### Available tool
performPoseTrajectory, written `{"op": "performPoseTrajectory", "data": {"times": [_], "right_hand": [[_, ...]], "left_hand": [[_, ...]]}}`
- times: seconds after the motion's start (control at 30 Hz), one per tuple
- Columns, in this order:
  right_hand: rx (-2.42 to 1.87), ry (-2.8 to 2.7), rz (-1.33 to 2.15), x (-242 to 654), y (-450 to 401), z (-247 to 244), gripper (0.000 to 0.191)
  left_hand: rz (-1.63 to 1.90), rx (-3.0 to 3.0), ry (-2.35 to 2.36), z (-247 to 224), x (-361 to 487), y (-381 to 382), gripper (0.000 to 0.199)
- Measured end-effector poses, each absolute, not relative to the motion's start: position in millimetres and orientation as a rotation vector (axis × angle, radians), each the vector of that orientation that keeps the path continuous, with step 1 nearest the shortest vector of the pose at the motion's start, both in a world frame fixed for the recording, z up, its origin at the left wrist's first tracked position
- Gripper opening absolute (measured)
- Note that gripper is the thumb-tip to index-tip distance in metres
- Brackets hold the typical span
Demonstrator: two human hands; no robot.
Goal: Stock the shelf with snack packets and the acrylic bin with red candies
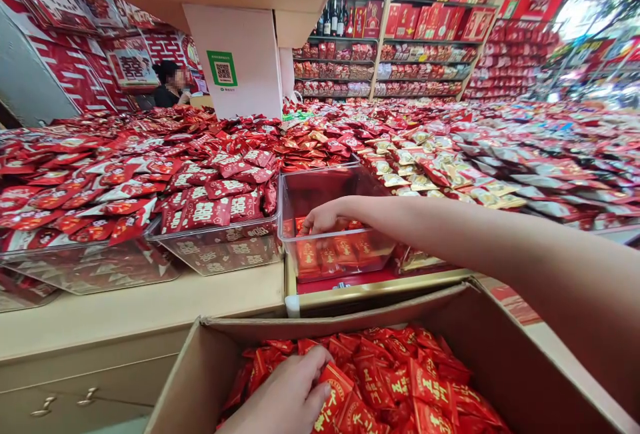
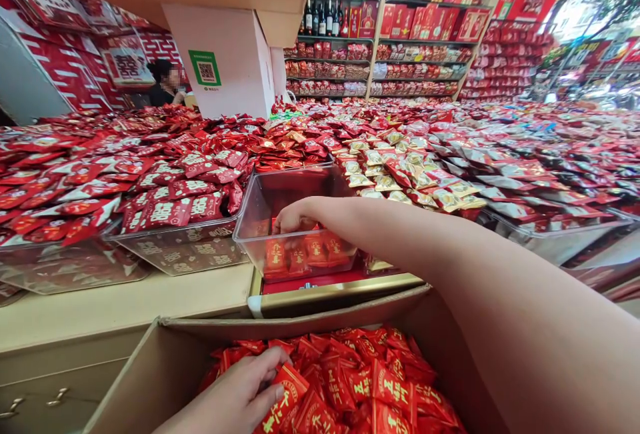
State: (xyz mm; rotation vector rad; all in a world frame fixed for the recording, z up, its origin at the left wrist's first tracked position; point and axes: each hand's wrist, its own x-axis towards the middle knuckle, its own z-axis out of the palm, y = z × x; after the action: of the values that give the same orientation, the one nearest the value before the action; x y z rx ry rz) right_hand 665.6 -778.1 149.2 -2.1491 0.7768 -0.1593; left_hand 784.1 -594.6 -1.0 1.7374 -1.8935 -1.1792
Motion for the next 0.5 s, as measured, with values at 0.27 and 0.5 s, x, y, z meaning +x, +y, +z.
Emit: {"op": "performPoseTrajectory", "data": {"times": [0.27,0.5], "right_hand": [[-2.339,0.657,-0.238,631.4,-741.0,177.9,0.033],[-2.487,0.844,0.097,680.2,-787.8,142.3,0.015]], "left_hand": [[-1.228,1.81,-1.857,-0.9,788.0,-595.6,0.033],[-1.251,1.683,-1.781,-5.4,786.5,-602.4,0.027]]}}
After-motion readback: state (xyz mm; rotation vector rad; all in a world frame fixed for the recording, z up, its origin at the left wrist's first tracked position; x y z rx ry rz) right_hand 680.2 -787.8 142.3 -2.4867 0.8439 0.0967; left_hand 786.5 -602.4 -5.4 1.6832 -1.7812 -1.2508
